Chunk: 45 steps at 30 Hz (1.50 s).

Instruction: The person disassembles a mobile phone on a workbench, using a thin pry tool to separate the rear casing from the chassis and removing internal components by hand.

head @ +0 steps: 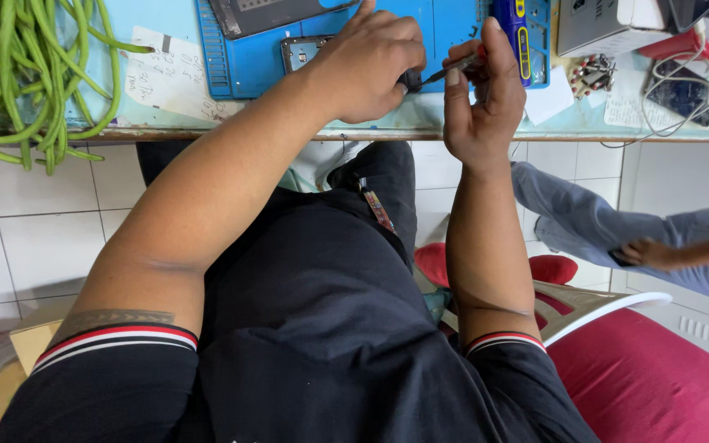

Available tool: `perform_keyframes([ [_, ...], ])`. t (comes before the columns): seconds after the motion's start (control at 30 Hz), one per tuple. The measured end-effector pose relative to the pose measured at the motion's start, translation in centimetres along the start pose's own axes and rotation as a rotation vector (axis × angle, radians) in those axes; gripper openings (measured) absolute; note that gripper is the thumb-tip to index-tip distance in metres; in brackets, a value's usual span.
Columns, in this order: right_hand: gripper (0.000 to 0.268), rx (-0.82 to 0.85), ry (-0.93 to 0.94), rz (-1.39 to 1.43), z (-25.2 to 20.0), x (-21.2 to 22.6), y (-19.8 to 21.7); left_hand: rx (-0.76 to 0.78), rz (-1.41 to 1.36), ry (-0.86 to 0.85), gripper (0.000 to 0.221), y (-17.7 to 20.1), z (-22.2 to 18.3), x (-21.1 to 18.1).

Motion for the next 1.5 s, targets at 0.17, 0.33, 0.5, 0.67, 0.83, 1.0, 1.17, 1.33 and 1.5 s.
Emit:
perform_keyframes([
  [0.17,0.063,-0.077,-0.042,-0.053,-0.7,-1.0,0.1,-0.052,0.104,-0.024,0.022,-1.3,-0.2,-0.2],
  [0.33,0.061,-0.100,-0.063,0.086,-1.8,-2.2,0.5,-0.076,0.178,-0.036,0.021,-2.1,-0.2,-0.3],
  [0.5,0.062,-0.147,-0.094,0.176,-2.5,-2.9,0.6,-0.104,0.198,0.003,0.018,-2.8,-0.1,-0.5],
  [0.67,0.059,-0.202,-0.150,0.237,-3.4,-3.8,0.5,-0.100,0.240,0.080,0.007,-3.4,0.4,-0.5],
  [0.83,0.061,-0.337,-0.192,0.311,-3.9,-4.2,1.2,-0.145,0.253,0.082,0.012,-1.8,0.1,-1.0],
  [1.0,0.054,-0.484,-0.239,0.276,-4.8,-5.6,1.7,-0.255,0.460,0.181,0.016,5.1,-2.4,4.0],
  [1.17,0.030,-0.488,-0.219,0.082,-5.6,-5.6,0.8,-0.314,0.546,0.150,0.010,10.4,-6.2,6.7],
  [1.33,0.027,-0.352,-0.207,-0.376,-4.5,-2.8,0.6,-0.233,0.566,0.215,0.010,10.8,-6.9,6.5],
  [1.5,0.027,-0.285,-0.148,-0.450,-3.6,-1.3,-0.1,-0.223,0.598,0.220,0.008,10.8,-7.0,6.1],
])
Point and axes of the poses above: each hand's wrist, its own z-axis towards the middle knuckle, its own y-axis out of the back of the hand, x = y × z, the point moved 4 cm from there along z, towards the middle knuckle, and after that the axes turned 4 degrees about -z, right-handed, at the moved point
